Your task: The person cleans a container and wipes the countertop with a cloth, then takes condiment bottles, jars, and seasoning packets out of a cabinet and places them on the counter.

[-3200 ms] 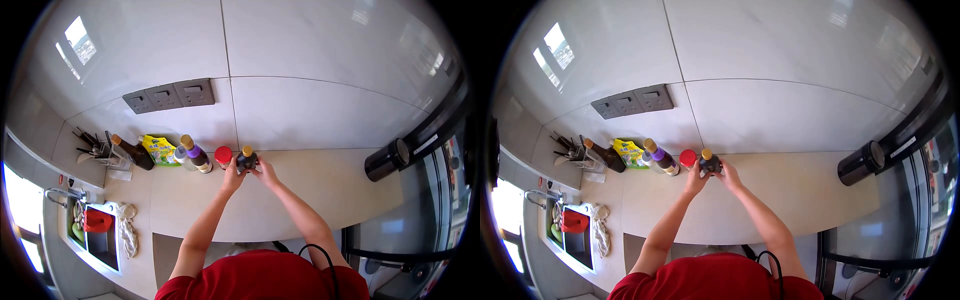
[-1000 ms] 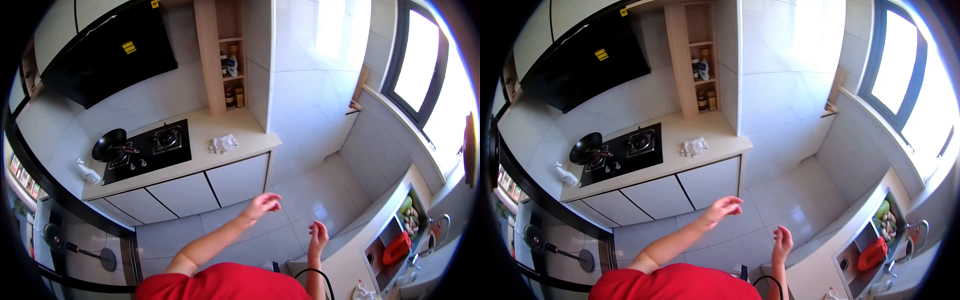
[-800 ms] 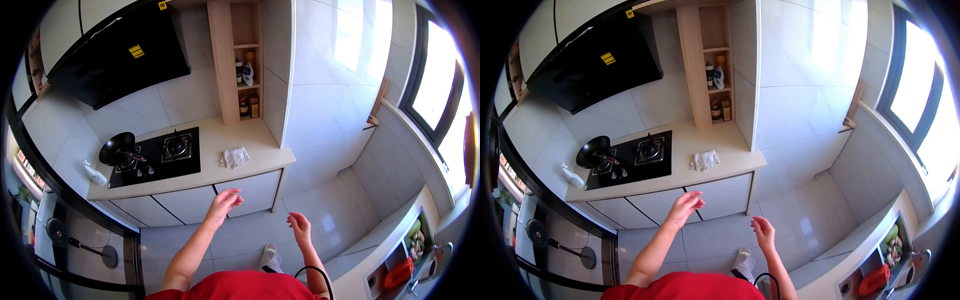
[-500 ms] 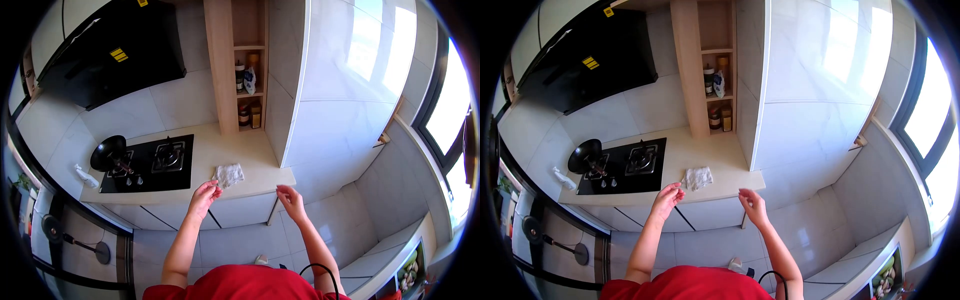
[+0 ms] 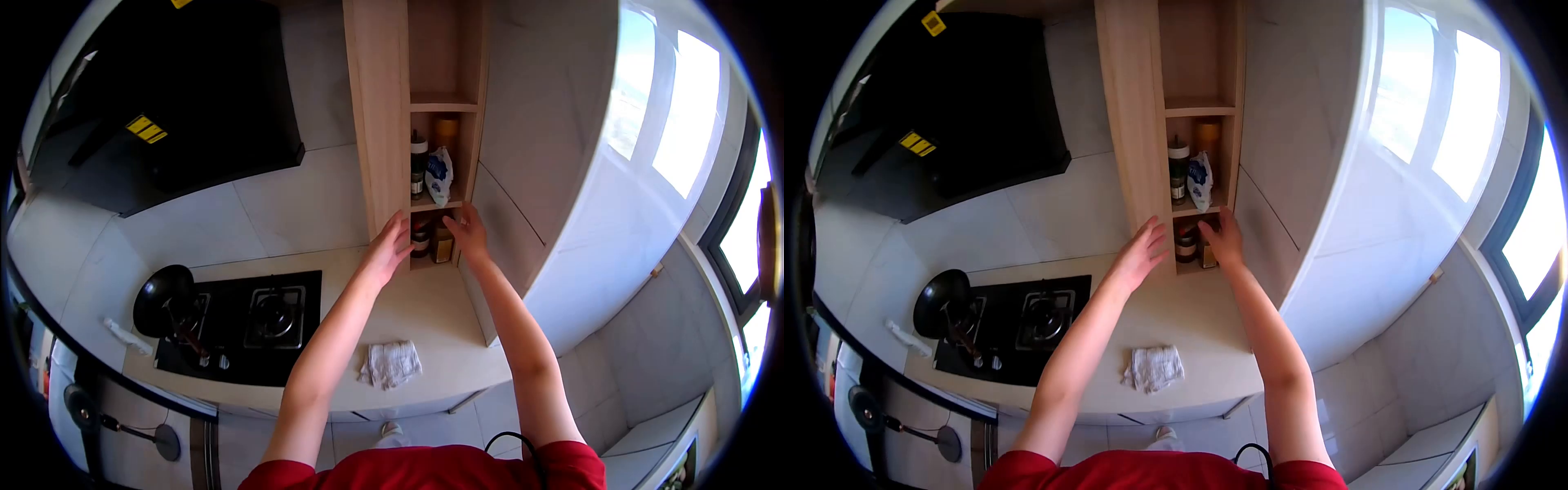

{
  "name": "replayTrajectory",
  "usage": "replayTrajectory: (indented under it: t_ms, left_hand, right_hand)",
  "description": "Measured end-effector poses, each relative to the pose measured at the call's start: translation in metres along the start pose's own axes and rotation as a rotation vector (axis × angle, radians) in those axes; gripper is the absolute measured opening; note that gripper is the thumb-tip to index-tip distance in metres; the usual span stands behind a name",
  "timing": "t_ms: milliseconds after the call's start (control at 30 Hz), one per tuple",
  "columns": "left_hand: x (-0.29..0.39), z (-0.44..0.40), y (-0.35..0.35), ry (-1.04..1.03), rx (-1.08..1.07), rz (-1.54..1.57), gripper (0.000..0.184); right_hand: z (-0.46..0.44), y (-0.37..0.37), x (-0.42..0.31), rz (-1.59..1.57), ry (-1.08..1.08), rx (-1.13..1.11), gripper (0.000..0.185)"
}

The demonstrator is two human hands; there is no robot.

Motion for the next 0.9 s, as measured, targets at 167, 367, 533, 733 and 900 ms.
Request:
replayTrajectory:
  t_ms: [167,367,533,733,900]
  left_hand:
    - [-0.023,-0.108,-0.003,-0.029,-0.022,0.093,0.061]
    - [-0.046,-0.160,-0.028,0.022,0.034,0.033,0.068]
    - [-0.075,-0.169,-0.030,0.026,0.148,-0.130,0.065]
    - [-0.070,-0.166,-0.041,-0.182,0.117,-0.330,0.057]
    - [-0.066,-0.138,-0.035,-0.190,0.147,-0.503,0.062]
  right_hand:
    - [-0.072,-0.020,0.016,0.144,-0.002,0.101,0.071]
    - [-0.109,-0.042,0.025,0.043,0.068,0.048,0.065]
    - [-0.115,-0.046,0.040,0.012,-0.015,-0.009,0.050]
    - [-0.112,-0.027,0.043,0.050,-0.109,0.051,0.033]
    - [-0.080,0.002,0.030,-0.235,-0.060,0.238,0.029]
Point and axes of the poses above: each hand's wrist, its own z-axis away from the middle knuckle, its own y-axis out of the back of the hand, x = y × z, the point moved 8 cm from there along -z, towards the middle knuckle, and after that the axes turned 9 degrees about -y, right-handed, at the moved point
